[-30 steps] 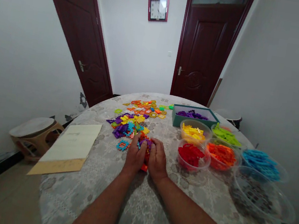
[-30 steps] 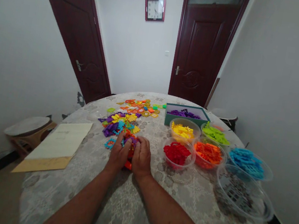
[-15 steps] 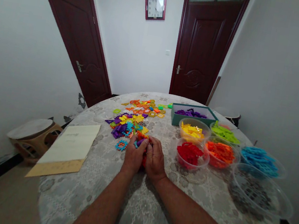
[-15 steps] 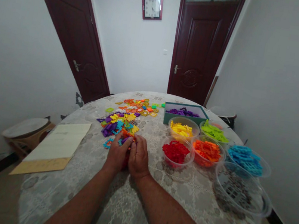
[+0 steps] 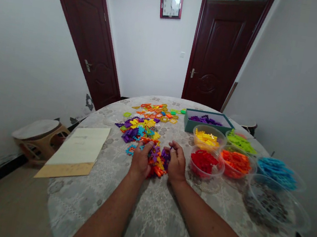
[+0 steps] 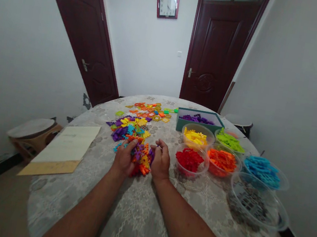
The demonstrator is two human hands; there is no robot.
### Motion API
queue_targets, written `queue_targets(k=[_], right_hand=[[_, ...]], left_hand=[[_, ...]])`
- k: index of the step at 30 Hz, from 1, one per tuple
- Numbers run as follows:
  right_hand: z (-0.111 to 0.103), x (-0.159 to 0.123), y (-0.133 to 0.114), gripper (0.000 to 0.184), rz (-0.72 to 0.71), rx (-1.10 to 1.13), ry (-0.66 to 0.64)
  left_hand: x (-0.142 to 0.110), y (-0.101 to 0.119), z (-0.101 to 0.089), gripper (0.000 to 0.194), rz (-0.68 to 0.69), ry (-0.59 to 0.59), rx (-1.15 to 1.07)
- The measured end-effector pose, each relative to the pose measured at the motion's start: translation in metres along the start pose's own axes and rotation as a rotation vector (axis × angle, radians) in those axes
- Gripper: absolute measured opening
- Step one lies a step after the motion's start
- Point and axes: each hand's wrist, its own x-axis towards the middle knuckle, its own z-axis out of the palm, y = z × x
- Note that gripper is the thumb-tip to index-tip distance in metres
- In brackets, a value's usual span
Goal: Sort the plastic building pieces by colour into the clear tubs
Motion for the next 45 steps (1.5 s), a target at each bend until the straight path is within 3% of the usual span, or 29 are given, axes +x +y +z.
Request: queue_targets(k=[5, 9, 12, 16, 20, 25, 28, 30, 33, 38, 41, 45], right_hand=[[-0.006, 0.013, 0.004, 0.032, 0.180, 0.260, 0.132], [-0.005, 0.019, 0.004, 0.026, 0.222, 0.375, 0.151], [-0.005, 0.020, 0.002, 0.022, 0.194, 0.354, 0.141], [-0.005, 0.011, -0.006, 0.031, 0.002, 0.026, 0.004], [-0.003, -0.002, -0.019, 0.035, -0.278, -0.328, -0.129], [0.000, -0.007, -0.030, 0.035, -0.616, -0.529, -0.126], [0.001, -0.009, -0.033, 0.041, -0.693, -0.532, -0.161], [0.002, -0.012, -0.035, 0.043, -0.649, -0.493, -0.173], [0.003, -0.017, -0.042, 0.043, -0.453, -0.424, -0.173], [-0.006, -0.013, -0.075, 0.036, -0.161, -0.366, -0.197], [-0.019, -0.005, -0.103, 0.028, -0.080, -0.379, -0.280], [-0.041, 0.004, -0.139, 0.026, -0.089, -0.530, -0.357]], left_hand=[[-0.001, 0.007, -0.003, 0.039, -0.045, 0.020, -0.078], [-0.001, 0.008, -0.003, 0.030, -0.194, 0.096, -0.154], [-0.005, 0.006, -0.001, 0.023, -0.260, 0.063, -0.263], [-0.012, 0.002, -0.003, 0.019, -0.314, -0.023, -0.283], [-0.009, 0.005, -0.014, 0.014, -0.360, -0.027, -0.271], [-0.002, 0.010, -0.024, 0.010, -0.367, -0.130, -0.286], [-0.004, 0.008, -0.021, 0.012, -0.379, -0.168, -0.278], [-0.006, 0.006, -0.019, 0.013, -0.379, -0.180, -0.274], [-0.008, 0.007, -0.018, 0.010, -0.386, -0.149, -0.269], [-0.012, 0.013, -0.014, 0.014, -0.381, -0.062, -0.258], [-0.016, 0.014, -0.008, 0.013, -0.368, -0.032, -0.253], [-0.021, 0.012, 0.000, 0.012, -0.301, -0.041, -0.257]])
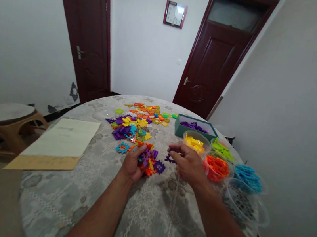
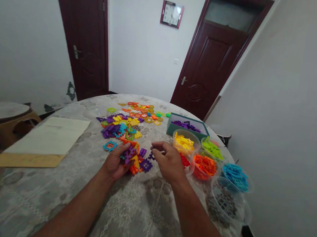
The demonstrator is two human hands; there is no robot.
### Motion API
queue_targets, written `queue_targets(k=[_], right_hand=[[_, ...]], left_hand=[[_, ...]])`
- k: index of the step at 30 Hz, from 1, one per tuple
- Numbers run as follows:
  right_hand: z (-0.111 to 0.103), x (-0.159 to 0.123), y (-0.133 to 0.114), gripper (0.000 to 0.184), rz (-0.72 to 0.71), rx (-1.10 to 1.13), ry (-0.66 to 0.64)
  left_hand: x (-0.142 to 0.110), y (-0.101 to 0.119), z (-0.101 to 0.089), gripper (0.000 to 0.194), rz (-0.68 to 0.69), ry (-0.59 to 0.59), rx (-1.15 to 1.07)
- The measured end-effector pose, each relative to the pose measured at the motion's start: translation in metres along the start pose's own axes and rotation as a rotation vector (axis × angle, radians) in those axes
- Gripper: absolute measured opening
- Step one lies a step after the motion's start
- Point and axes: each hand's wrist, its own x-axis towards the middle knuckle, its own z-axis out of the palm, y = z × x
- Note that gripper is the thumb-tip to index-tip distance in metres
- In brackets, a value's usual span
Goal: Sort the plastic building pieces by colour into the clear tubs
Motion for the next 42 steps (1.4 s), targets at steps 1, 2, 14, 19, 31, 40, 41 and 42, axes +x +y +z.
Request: queue_targets(k=[1, 2, 14, 19, 31, 40, 41, 42], right_hand=[[-0.009, 0.000, -0.003, 0.023, -0.005, -0.057, -0.037], [-0.017, 0.000, -0.004, 0.020, -0.005, -0.109, -0.088], [-0.095, 0.132, 0.017, 0.020, 0.126, 0.019, 0.328], [-0.113, 0.151, 0.022, 0.029, 0.069, -0.048, 0.503], [-0.045, 0.033, 0.028, 0.028, -0.157, -0.897, -0.140], [-0.075, 0.019, 0.020, 0.021, 0.005, -0.848, -0.088], [-0.075, 0.017, 0.021, 0.020, 0.008, -0.839, -0.111], [-0.074, 0.014, 0.022, 0.020, 0.004, -0.825, -0.142]], left_hand=[[0.000, -0.001, 0.001, 0.014, 0.008, -0.005, 0.003], [0.000, -0.002, 0.001, 0.016, 0.015, -0.007, 0.008], [0.012, -0.015, -0.012, 0.034, 0.047, -0.059, 0.103], [0.016, -0.019, -0.016, 0.038, 0.036, -0.076, 0.108], [0.012, -0.019, -0.013, 0.037, 0.026, -0.102, 0.133], [0.010, -0.016, -0.010, 0.038, 0.008, -0.086, 0.133], [0.010, -0.017, -0.010, 0.038, 0.012, -0.093, 0.137], [0.010, -0.017, -0.011, 0.038, 0.021, -0.098, 0.135]])
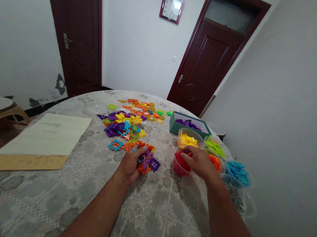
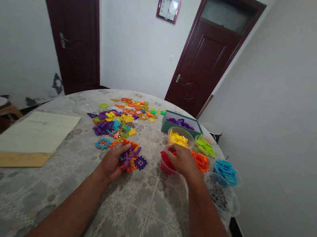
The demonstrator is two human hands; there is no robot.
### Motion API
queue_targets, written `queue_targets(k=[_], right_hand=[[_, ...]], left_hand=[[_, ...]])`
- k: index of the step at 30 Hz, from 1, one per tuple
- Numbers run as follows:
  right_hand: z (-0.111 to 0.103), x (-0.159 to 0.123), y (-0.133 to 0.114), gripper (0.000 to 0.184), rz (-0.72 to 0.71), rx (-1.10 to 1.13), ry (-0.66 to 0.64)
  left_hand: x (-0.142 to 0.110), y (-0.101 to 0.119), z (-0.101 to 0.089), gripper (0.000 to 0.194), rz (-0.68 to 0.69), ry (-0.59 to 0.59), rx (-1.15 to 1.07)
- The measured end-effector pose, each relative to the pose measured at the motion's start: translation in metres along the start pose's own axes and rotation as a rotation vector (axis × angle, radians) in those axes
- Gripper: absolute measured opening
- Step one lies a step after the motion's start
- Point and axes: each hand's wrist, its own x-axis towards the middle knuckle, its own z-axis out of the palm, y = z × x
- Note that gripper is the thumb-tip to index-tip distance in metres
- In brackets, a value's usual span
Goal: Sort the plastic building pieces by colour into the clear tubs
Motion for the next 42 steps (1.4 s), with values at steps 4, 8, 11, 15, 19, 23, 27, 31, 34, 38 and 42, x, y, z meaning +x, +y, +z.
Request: queue_targets(k=[4, 8, 11, 15, 19, 23, 27, 31, 34, 38, 42], right_hand=[[0.015, -0.004, -0.004, 0.019, -0.081, 0.039, -0.035], [0.020, -0.003, -0.001, 0.025, -0.016, -0.001, 0.058], [0.016, -0.002, 0.005, 0.030, 0.089, -0.011, 0.160], [0.015, -0.001, 0.009, 0.032, 0.084, -0.062, 0.279], [0.019, -0.003, -0.009, 0.031, 0.026, -0.020, 0.402], [0.029, -0.009, -0.049, 0.027, -0.084, 0.207, 0.234], [0.049, -0.012, -0.079, 0.021, -0.134, 0.289, 0.092], [0.065, -0.010, -0.082, 0.013, -0.085, 0.280, 0.132], [0.065, -0.009, -0.076, 0.014, 0.002, 0.330, 0.187], [0.050, -0.014, -0.064, 0.017, 0.099, 0.436, 0.229], [0.029, -0.024, -0.044, 0.023, 0.120, 0.443, 0.263]], left_hand=[[0.001, -0.001, -0.001, 0.040, 0.014, 0.004, -0.013], [0.001, -0.001, -0.001, 0.040, 0.006, -0.005, -0.004], [0.001, -0.001, -0.001, 0.039, 0.019, -0.001, -0.001], [0.001, -0.003, -0.001, 0.039, 0.009, -0.008, -0.011], [0.000, -0.004, -0.001, 0.037, -0.007, -0.035, -0.010], [-0.004, -0.003, 0.001, 0.035, -0.028, -0.078, 0.060], [-0.008, -0.003, 0.002, 0.036, -0.060, -0.172, 0.206], [-0.010, -0.003, 0.002, 0.039, -0.086, -0.192, 0.362], [-0.011, -0.001, 0.004, 0.042, -0.123, -0.176, 0.426], [-0.011, 0.003, 0.006, 0.048, -0.163, -0.126, 0.392], [-0.009, 0.006, 0.006, 0.043, -0.152, -0.110, 0.277]])
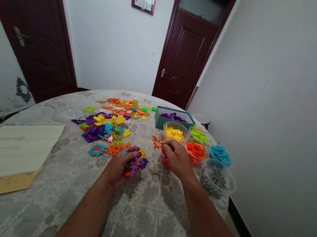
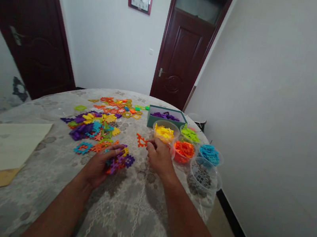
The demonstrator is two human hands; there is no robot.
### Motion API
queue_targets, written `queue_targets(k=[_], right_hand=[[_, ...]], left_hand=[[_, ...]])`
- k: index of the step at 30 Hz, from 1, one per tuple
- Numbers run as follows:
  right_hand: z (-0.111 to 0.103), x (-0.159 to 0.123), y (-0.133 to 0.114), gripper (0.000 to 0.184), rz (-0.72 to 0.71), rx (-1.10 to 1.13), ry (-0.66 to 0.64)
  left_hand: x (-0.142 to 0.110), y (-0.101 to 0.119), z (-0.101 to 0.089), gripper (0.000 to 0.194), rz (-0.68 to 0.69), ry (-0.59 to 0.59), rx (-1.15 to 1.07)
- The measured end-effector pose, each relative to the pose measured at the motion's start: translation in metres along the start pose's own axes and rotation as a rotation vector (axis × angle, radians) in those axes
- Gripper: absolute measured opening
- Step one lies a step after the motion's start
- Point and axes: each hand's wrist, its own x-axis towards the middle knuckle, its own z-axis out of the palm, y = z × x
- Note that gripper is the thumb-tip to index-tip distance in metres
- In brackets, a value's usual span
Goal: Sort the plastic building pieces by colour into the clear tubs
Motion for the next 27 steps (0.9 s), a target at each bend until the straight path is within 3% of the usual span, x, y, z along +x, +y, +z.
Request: queue_targets(k=[7, 11, 15, 19, 27], right_hand=[[-0.058, -0.017, 0.033, 0.038, 0.092, 0.039, 0.225], [-0.110, -0.015, 0.051, 0.035, 0.078, -0.216, 0.405], [-0.144, -0.006, 0.067, 0.033, 0.108, -0.478, 0.387], [-0.147, 0.002, 0.081, 0.032, 0.096, -0.591, 0.266], [-0.122, 0.025, 0.088, 0.029, 0.109, -0.721, 0.103]], left_hand=[[0.004, 0.002, -0.003, 0.040, 0.029, 0.089, -0.168], [0.005, 0.004, -0.004, 0.038, 0.023, 0.135, -0.204], [0.006, 0.004, -0.003, 0.035, 0.022, 0.135, -0.214], [0.005, 0.005, -0.001, 0.030, 0.020, 0.133, -0.214], [0.006, 0.004, -0.001, 0.033, 0.018, 0.148, -0.211]])
